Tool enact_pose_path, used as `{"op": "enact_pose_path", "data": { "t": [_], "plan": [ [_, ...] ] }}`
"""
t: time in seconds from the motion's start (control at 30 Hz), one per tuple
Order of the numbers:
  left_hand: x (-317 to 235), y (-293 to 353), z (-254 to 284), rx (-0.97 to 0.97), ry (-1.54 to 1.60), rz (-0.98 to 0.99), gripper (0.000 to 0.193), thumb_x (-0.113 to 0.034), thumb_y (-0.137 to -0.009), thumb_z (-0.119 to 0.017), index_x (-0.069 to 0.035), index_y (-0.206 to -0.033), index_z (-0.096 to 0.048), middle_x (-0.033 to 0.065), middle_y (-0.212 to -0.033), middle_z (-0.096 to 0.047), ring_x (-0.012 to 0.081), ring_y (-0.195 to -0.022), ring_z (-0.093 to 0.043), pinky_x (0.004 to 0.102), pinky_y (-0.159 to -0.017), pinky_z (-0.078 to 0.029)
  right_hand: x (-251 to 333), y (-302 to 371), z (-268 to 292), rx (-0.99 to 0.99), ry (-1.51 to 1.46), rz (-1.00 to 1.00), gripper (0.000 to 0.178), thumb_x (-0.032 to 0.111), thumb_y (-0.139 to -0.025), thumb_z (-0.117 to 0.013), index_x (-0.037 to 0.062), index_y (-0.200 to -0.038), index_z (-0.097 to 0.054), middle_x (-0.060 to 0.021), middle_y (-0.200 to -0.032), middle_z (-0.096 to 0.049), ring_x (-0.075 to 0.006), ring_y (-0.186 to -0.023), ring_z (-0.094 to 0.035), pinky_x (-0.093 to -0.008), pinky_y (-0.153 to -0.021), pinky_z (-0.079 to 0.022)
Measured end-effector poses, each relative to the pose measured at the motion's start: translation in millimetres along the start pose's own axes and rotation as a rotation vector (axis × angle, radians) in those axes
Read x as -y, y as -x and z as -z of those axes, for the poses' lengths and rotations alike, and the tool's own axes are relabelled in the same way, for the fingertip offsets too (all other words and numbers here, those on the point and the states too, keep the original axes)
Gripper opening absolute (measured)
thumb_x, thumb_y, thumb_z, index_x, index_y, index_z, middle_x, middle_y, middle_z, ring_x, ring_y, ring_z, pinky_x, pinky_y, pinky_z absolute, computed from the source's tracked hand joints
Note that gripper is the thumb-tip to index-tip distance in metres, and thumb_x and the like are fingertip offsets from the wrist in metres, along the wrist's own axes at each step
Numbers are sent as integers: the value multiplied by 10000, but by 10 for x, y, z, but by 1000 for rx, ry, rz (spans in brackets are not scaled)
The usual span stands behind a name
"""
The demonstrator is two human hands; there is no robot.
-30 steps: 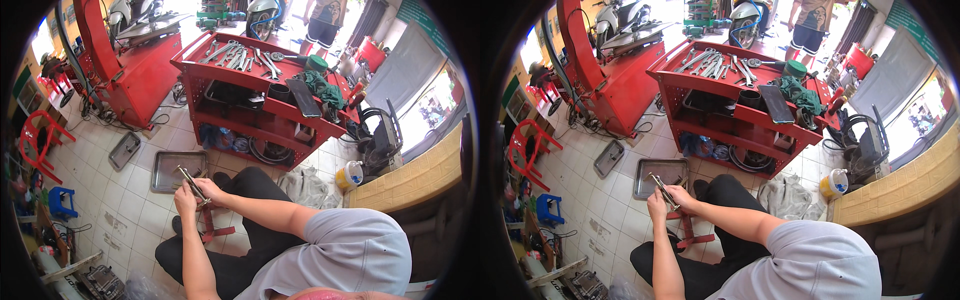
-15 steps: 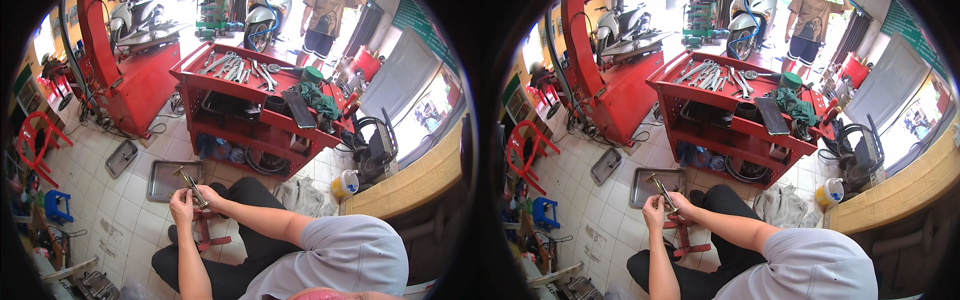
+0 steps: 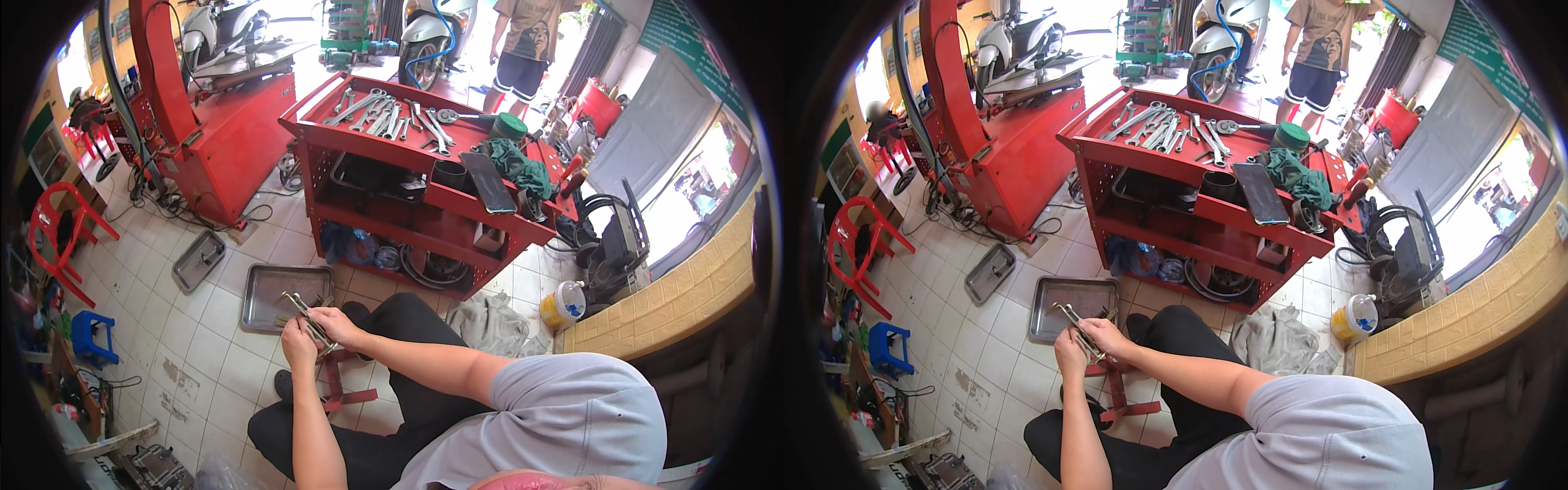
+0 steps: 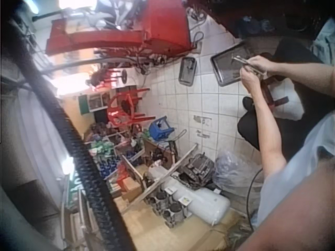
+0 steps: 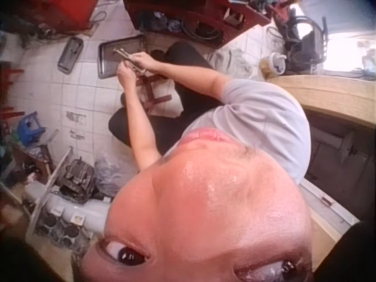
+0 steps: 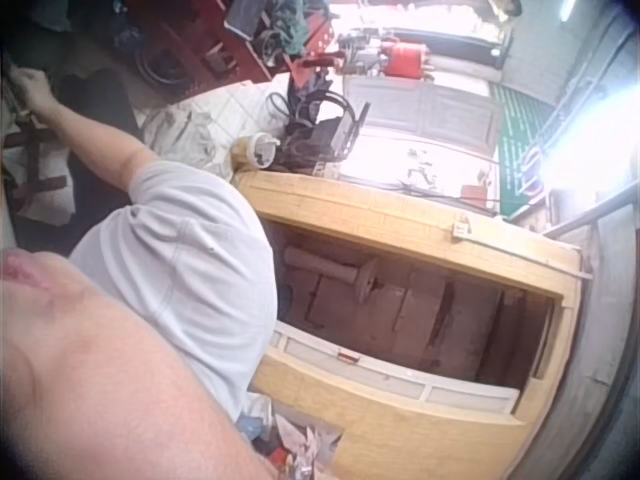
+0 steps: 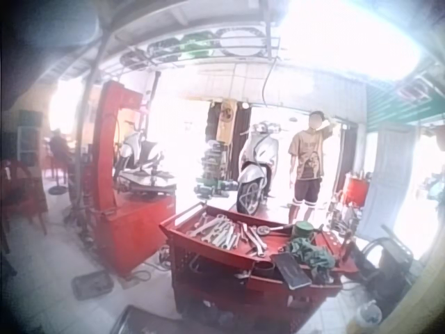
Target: The person sits on a low stool in a workshop and assembles a mechanical component, likely a brake caliper. They use a wrench to tighten bolts and a screwdriver to adjust internal parts, repeatedly testing the mechanism's movement.
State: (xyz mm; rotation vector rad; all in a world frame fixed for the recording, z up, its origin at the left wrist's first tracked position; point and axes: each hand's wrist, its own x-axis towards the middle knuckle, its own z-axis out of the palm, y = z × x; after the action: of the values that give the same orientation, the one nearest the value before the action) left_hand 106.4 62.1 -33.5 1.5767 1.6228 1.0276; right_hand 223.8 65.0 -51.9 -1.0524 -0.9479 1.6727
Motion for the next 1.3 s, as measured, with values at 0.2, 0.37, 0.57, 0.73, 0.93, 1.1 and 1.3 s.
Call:
{"op": "enact_pose_path", "data": {
  "t": [0.2, 0.37, 0.57, 0.73, 0.93, 1.1, 1.3],
  "plan": [
    [343, -97, -71, 20, 158, 46, 410, -264, -951, -437, 89, -814, -594, 121, -610, -566, 191, -585, -541, 369, -572, -418, 136, 88, -94, 29, 109, 4, 320, 302, -974, -445, 29, -977, -611, 39, -631, -526, -40, -506, -447, -209, -456, -352],
    [142, -54, -28, 120, 432, 361, 432, -315, -957, -457, 62, -805, -605, 68, -658, -562, 129, -588, -496, 326, -555, -404, 121, 110, -70, -2, 71, -30, 319, 308, -974, -445, 39, -970, -616, 43, -644, -525, -38, -515, -446, -210, -457, -350],
    [54, -57, -15, 62, 302, 168, 302, -225, -926, -513, 51, -858, -615, 107, -719, -642, 148, -649, -615, 301, -571, -480, -2, -10, 12, -86, -141, -39, 271, 286, -958, -470, 62, -956, -623, 27, -701, -537, -51, -567, -471, -184, -487, -381],
    [-30, -58, 54, 12, 397, -103, 135, -36, -835, -608, 65, -923, -592, 110, -747, -648, 148, -636, -624, 273, -599, -495, 171, 23, -21, -10, -211, -108, 199, 236, -928, -495, 78, -871, -602, 45, -647, -483, -44, -556, -442, -192, -493, -393],
    [-33, 12, 19, 26, 192, -26, 213, -174, -874, -582, 39, -885, -593, 161, -743, -644, 247, -679, -641, 347, -628, -485, 203, 78, -28, -49, -139, -55, 250, 276, -950, -476, 84, -847, -598, 51, -647, -492, -43, -556, -432, -205, -483, -346],
    [101, -25, -57, -44, -97, -112, 293, -250, -905, -495, 26, -880, -592, 221, -798, -625, 383, -727, -612, 438, -665, -461, 72, 56, -45, -27, -89, -25, 313, 317, -972, -447, 72, -847, -598, 38, -645, -504, -51, -553, -448, -224, -503, -374],
    [451, -79, -93, 56, 538, 277, 346, -250, -946, -452, 24, -784, -587, 50, -582, -534, 174, -478, -507, 316, -469, -399, 171, 123, -163, -28, 326, 202, 342, 291, -971, -437, -4, -975, -612, 17, -690, -539, -52, -589, -459, -225, -519, -401]
  ]
}}
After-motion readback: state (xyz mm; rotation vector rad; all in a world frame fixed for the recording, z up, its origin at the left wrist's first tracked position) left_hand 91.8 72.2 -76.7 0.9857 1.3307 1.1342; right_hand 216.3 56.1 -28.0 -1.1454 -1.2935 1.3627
